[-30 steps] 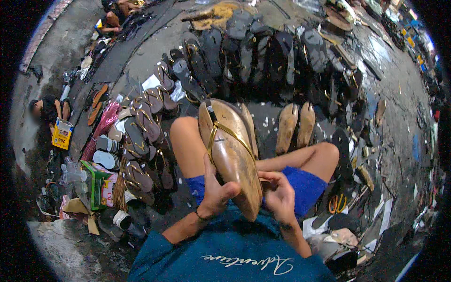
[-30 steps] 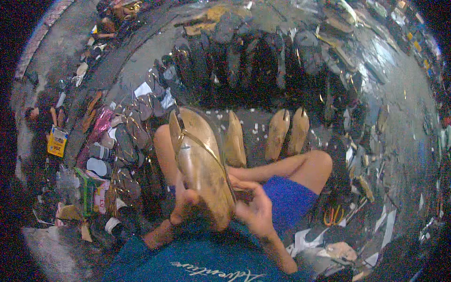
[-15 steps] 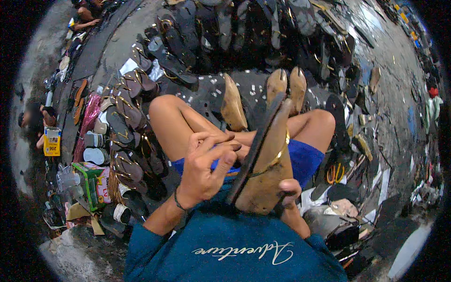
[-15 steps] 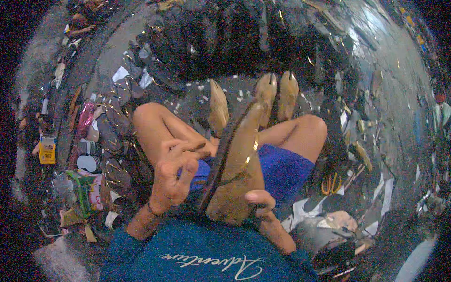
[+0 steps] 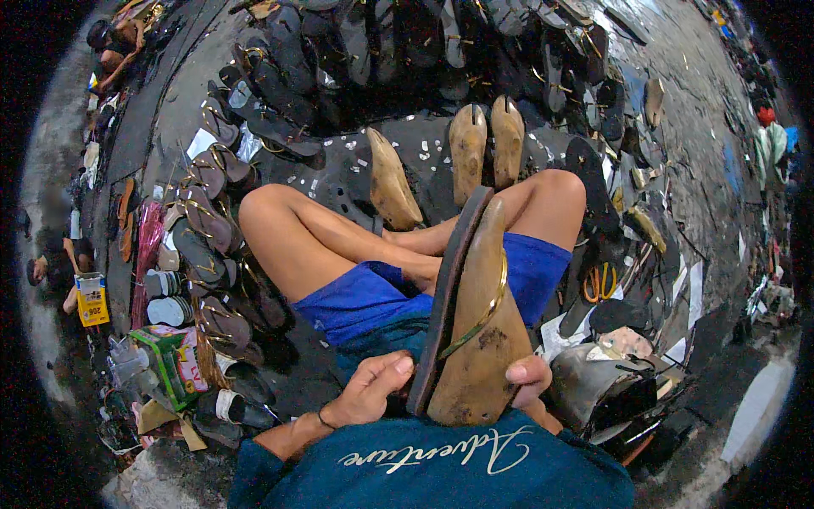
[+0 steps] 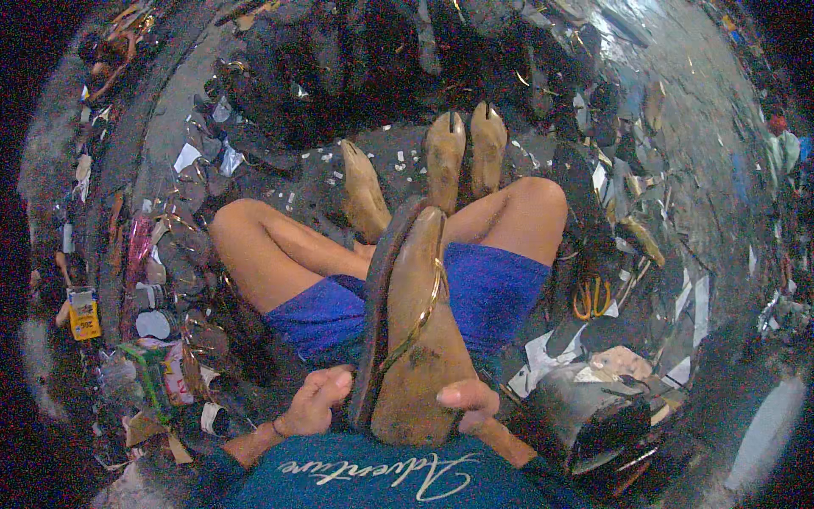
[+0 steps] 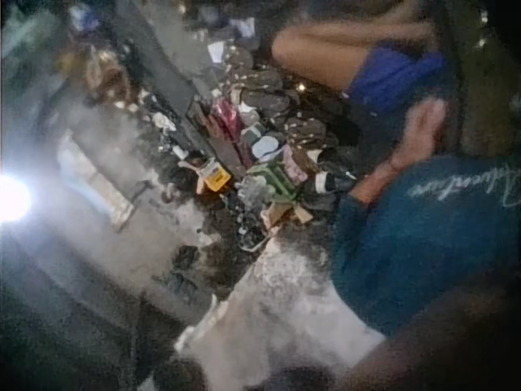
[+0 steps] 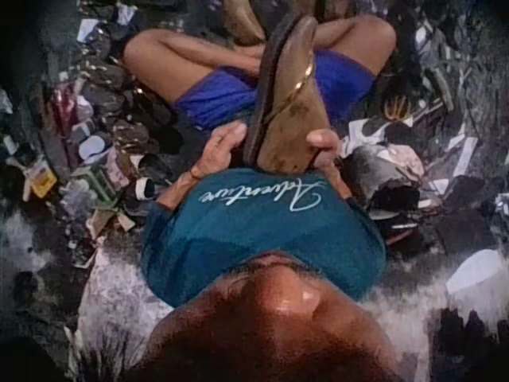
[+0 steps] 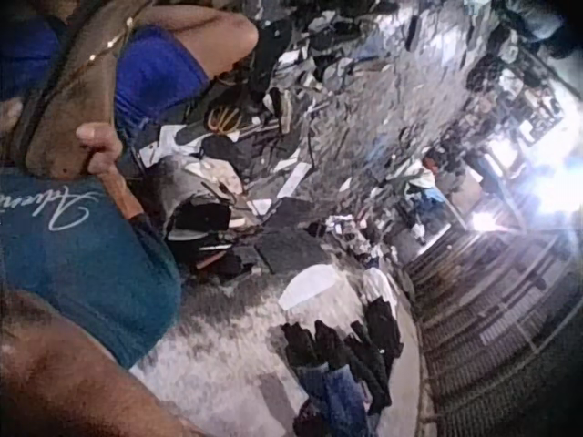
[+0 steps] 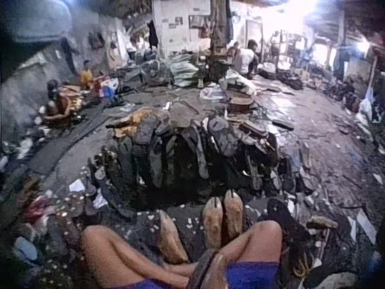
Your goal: The person sits on the floor and repeatedly picks up sandal soles and straps, then presses the straps into the soles to assemble them. The person handles multiple sandals one at a time, turning them over and pressing the straps into place.
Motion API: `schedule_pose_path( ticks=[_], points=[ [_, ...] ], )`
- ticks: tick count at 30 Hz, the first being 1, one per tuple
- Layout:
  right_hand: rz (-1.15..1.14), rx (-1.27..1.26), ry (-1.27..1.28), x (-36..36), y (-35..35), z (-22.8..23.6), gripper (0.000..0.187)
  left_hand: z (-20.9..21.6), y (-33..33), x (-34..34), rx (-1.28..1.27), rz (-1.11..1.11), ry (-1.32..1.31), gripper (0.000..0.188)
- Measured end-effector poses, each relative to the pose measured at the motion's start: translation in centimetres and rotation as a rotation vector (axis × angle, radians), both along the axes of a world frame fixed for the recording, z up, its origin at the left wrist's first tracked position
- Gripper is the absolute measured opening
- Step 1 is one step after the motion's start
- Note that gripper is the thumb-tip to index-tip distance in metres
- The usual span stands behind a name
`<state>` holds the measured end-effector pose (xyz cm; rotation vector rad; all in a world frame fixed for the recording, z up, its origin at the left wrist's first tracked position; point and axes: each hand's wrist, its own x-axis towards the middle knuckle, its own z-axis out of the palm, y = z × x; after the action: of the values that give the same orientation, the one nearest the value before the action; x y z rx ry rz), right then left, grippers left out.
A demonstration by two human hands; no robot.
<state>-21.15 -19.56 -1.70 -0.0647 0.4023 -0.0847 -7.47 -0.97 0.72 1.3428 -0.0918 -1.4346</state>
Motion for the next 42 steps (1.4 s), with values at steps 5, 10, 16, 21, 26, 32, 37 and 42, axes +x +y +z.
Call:
schedule_pose_path(
  ticks=[5, 10, 16, 21, 26, 32, 37, 42],
  points=[
    [0.037, -0.379, -0.108, 2.1, -0.9, 0.8, 0.089, -2.5, -1.4, 0.1, -0.179, -0.041, -0.002, 0.033],
    [0.036, -0.704, -0.101, 5.0, -2.7, -2.2, 0.088, -4.9, -3.4, 2.1, -0.389, 0.182, 0.012, 0.069],
    [0.406, -1.003, 0.108, 11.2, -0.6, -10.5, 0.081, -6.8, -1.2, 5.5, -0.063, 0.161, -0.512, 0.059],
    [0.576, -1.062, 0.175, 12.2, 2.3, -10.3, 0.089, -12.0, 0.3, 2.9, 0.102, 0.34, -0.585, 0.058],
    [0.245, -1.15, 0.129, 11.5, -0.4, -5.6, 0.101, -6.3, 0.3, 5.6, -0.122, 0.31, -0.266, 0.074],
    [0.206, -1.375, 0.015, 14.0, -2.4, 0.2, 0.07, -5.8, -6.7, 14.0, -0.954, 0.487, 0.141, 0.079],
    [0.168, -1.509, 0.085, 14.3, -2.5, -1.4, 0.065, -2.6, -11.5, 14.8, -0.323, 0.751, -0.281, 0.08],
    [0.253, -1.296, 0.085, 13.0, -5.3, -3.2, 0.053, -7.1, -6.1, 22.6, -0.865, 0.631, 0.105, 0.093]
  ],
)
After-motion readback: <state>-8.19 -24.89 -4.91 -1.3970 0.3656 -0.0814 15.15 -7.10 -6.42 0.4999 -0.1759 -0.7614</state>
